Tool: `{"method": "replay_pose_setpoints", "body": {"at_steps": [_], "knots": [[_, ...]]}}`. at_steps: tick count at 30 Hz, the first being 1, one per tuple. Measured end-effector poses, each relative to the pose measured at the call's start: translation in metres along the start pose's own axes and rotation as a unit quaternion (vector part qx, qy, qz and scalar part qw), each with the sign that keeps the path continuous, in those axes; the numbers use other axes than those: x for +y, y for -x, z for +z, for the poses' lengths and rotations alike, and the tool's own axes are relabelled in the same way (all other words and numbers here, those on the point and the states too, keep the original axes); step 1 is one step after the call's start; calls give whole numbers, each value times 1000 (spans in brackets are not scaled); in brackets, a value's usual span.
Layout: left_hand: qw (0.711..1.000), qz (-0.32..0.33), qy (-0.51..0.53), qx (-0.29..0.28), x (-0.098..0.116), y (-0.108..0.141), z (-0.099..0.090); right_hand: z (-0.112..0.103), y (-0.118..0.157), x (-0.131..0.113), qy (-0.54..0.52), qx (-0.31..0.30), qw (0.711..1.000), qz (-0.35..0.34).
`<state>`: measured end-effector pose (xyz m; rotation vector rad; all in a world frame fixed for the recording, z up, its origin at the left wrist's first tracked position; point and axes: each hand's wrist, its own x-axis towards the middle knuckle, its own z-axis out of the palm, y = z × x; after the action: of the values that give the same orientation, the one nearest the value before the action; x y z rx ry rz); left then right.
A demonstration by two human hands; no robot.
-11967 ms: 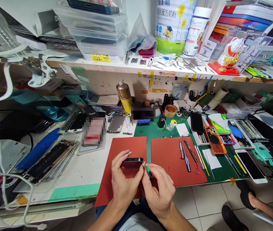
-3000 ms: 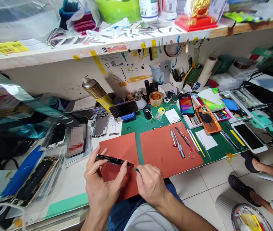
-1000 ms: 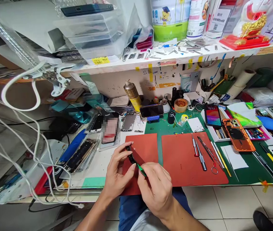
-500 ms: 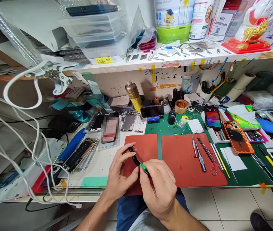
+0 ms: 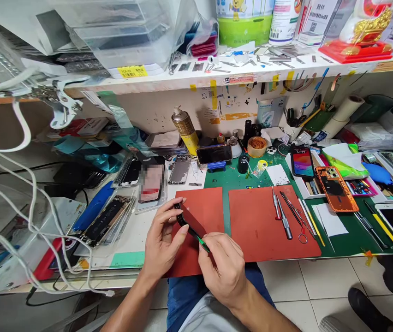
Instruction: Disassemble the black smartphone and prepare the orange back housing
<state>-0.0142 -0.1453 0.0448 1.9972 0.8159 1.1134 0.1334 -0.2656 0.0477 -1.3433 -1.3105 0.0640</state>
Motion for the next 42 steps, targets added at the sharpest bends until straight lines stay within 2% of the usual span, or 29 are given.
{"method": "replay_pose_setpoints", "body": {"at_steps": [42], "knots": [[1000,12,-13,13,2,0,-1,-8,43,19,55,-82,995,25]]}}
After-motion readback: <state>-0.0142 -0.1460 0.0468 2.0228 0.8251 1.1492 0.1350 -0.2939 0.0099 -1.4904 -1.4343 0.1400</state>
